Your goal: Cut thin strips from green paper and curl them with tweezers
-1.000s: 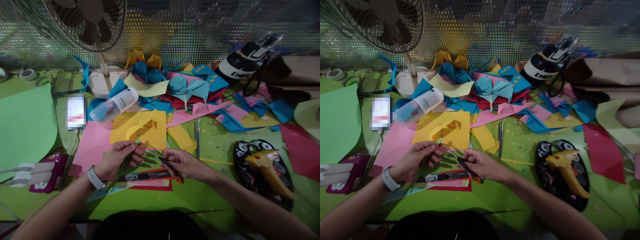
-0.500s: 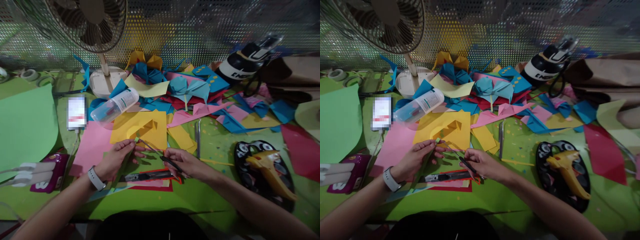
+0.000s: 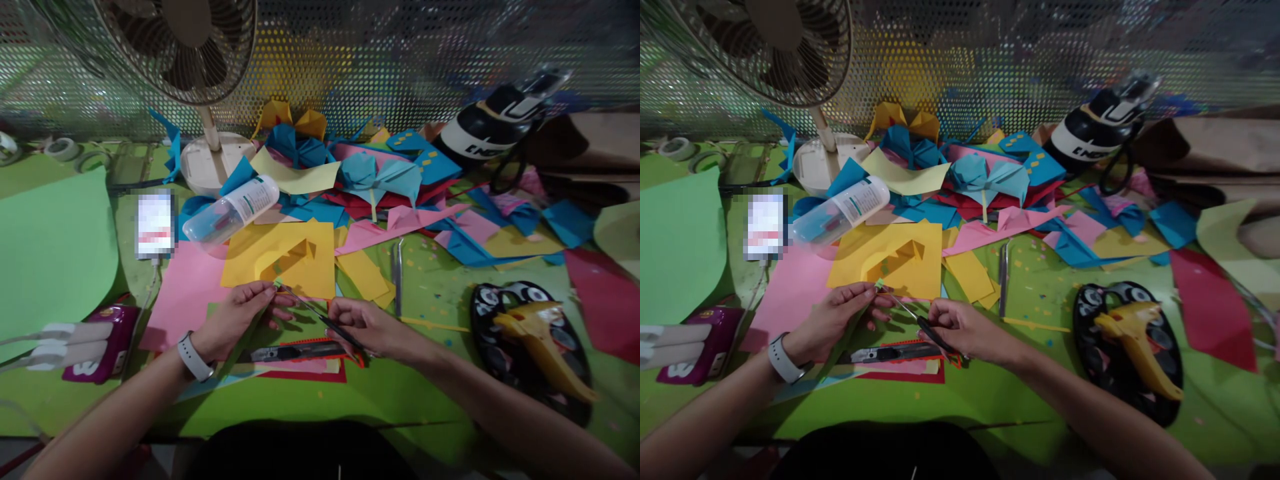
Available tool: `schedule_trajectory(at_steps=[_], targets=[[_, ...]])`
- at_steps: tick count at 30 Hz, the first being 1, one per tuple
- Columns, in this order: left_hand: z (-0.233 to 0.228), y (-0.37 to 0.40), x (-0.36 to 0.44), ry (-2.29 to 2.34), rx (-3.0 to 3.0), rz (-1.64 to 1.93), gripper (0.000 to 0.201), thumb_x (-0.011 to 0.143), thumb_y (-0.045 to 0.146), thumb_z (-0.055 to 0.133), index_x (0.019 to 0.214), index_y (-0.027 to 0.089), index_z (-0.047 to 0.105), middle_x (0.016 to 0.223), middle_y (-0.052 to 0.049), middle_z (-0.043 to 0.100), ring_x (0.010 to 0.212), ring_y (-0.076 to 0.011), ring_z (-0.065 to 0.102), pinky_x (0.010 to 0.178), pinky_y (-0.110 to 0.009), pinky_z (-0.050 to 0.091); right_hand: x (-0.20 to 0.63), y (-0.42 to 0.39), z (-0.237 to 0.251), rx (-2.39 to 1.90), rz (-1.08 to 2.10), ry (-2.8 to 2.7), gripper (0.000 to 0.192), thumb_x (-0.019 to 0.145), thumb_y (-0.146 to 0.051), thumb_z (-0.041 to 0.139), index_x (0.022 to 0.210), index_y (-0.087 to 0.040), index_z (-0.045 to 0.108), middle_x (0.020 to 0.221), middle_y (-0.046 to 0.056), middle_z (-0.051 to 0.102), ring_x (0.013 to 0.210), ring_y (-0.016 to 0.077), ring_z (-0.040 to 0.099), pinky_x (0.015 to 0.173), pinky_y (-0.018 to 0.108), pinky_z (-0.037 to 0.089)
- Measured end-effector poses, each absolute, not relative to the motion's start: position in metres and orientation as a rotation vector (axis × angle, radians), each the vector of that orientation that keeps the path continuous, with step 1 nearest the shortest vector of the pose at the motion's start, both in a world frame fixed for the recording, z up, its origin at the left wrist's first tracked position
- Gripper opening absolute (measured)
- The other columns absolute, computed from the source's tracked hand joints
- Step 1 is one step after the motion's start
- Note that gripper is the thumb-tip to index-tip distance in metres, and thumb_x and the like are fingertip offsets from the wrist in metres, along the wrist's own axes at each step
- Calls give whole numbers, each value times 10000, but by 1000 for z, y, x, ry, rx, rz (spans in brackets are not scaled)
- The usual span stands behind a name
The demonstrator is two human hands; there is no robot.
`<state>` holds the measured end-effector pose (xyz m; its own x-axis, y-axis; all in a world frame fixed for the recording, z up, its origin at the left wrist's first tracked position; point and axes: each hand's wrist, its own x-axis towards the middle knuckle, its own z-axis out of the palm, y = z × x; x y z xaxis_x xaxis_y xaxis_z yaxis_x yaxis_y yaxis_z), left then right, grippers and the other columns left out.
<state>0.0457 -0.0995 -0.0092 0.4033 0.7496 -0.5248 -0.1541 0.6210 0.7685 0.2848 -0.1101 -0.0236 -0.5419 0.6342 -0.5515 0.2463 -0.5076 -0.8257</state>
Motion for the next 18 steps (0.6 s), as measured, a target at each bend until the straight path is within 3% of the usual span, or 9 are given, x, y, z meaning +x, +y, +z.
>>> schedule_trajectory(at_steps=[18], targets=[[-9, -100, 46, 1017, 740, 624, 248, 874, 343, 582, 937, 117, 663, 1027, -124, 695, 770, -132, 657, 610, -210, 476, 287, -111, -32, -1327, 2126, -1426, 445, 694, -551, 713, 751, -189, 461, 546, -67, 504, 448, 58, 427, 408, 172, 284]])
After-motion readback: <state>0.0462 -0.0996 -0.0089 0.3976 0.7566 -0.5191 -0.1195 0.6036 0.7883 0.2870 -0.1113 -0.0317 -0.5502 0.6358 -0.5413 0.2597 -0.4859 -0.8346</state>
